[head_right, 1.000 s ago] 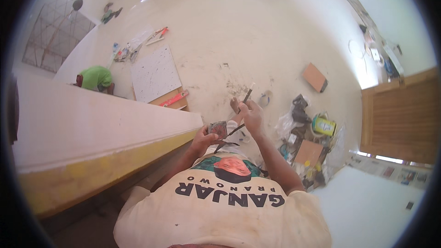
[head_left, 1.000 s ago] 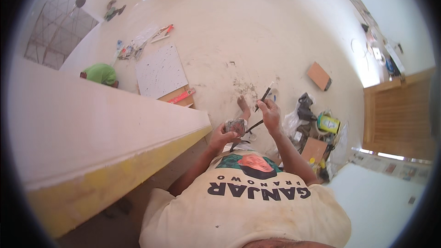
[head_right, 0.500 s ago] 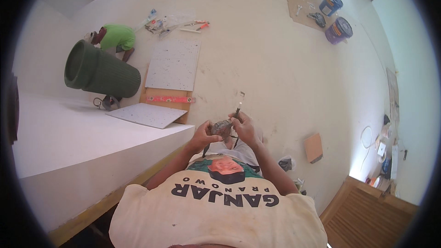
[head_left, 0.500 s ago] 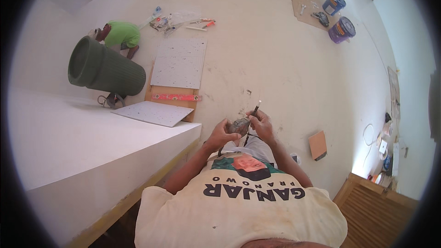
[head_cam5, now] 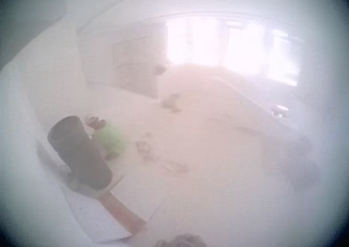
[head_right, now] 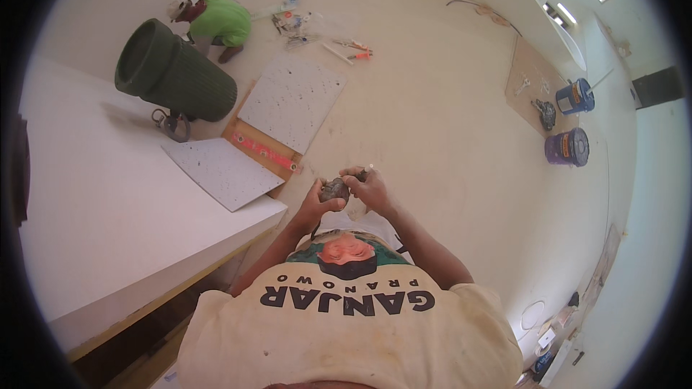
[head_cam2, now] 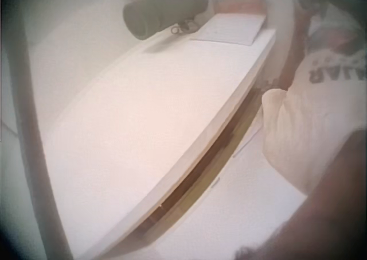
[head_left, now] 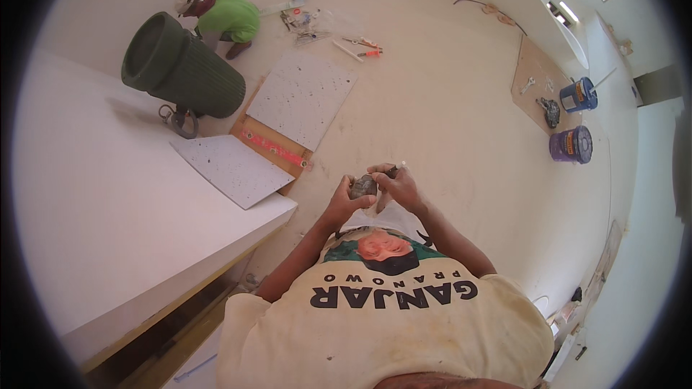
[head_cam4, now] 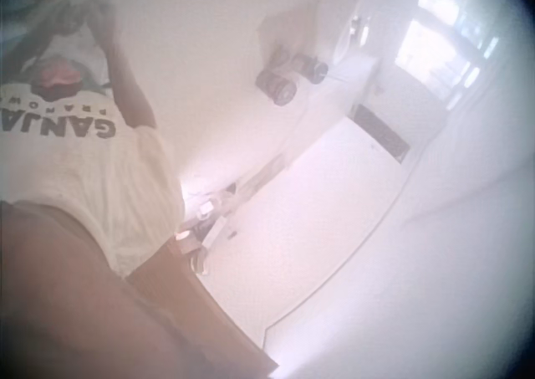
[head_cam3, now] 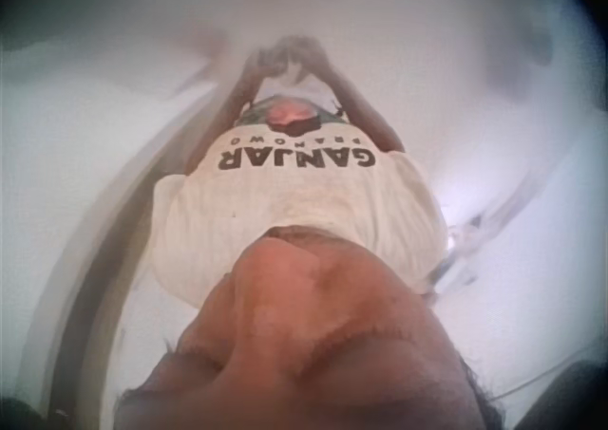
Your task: The person measures and marks a large white terrazzo tile using a red spirit level and a black marker. They also use a tape measure to measure a gap in the floor and transfer those measurements to the tile to prepare it for cutting.
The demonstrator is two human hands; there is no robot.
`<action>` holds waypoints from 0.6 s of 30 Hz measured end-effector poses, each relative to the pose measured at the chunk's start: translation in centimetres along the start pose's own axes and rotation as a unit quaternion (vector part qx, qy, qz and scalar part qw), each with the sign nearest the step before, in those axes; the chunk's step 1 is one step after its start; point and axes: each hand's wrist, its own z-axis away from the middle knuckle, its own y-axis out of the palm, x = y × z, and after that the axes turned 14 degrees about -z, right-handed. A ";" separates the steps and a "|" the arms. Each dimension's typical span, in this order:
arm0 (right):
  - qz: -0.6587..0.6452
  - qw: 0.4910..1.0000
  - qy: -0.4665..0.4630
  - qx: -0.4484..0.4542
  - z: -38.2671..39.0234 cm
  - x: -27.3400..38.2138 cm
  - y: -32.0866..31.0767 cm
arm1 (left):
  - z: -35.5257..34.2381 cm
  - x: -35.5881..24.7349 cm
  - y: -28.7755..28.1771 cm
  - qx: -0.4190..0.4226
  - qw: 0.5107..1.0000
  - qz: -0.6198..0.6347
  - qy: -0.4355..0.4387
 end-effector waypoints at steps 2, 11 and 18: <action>0.017 0.999 0.031 0.033 -3.2 1.6 -1.5 | -1.9 -1.9 0.7 -0.033 0.996 0.076 -0.022; 0.091 0.976 0.127 0.154 -17.1 6.8 -1.5 | -11.1 -2.9 -5.6 -0.123 0.992 0.031 -0.014; 0.088 0.969 0.153 0.171 -27.7 11.1 -0.5 | -17.0 -10.1 -14.0 -0.095 0.976 -0.195 0.004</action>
